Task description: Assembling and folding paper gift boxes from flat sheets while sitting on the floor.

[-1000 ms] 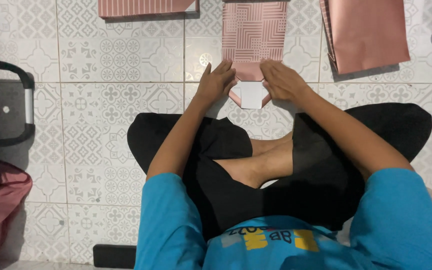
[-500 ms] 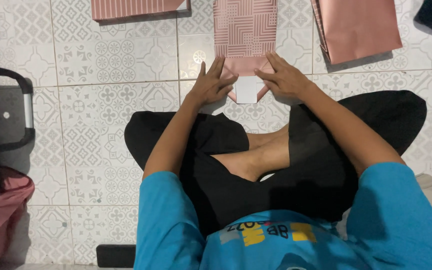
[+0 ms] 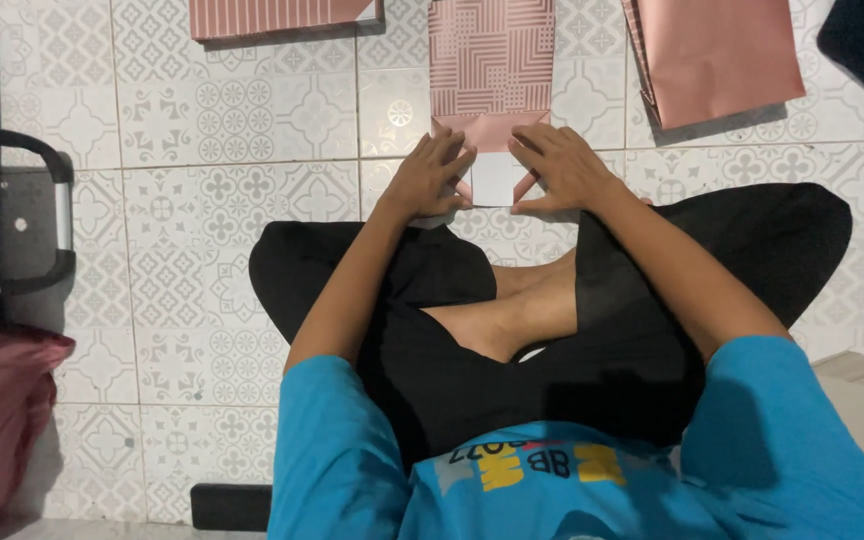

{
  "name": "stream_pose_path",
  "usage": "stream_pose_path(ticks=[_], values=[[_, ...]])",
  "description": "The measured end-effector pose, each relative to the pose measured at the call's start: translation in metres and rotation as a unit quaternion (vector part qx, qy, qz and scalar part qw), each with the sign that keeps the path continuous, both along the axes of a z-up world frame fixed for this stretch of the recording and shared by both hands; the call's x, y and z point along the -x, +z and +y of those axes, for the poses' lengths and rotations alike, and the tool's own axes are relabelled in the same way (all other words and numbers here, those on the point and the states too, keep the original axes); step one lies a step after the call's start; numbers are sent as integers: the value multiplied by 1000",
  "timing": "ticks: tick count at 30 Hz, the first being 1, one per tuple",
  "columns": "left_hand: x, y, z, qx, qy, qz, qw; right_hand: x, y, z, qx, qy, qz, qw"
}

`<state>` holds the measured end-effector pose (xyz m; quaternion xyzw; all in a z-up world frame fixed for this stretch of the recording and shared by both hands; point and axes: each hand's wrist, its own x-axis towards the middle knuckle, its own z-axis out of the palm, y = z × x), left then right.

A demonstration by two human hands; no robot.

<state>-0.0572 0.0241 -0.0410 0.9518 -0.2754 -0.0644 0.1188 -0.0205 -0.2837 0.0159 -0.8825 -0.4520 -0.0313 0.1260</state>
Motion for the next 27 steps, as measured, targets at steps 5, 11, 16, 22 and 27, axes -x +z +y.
stream_pose_path(ticks=[5,11,16,22,27], values=[[-2,-7,3,67,17,44,997,5,10,2,-11,2,-27,1000],[-2,21,5,131,23,78,988,2,5,-2,-94,-7,34,995],[1,31,2,139,45,91,985,2,1,-5,-91,-46,103,989],[-10,21,-10,117,100,-7,988,1,10,5,-86,-112,152,978],[-18,5,-17,72,77,-129,986,-6,0,12,-62,-126,111,984]])
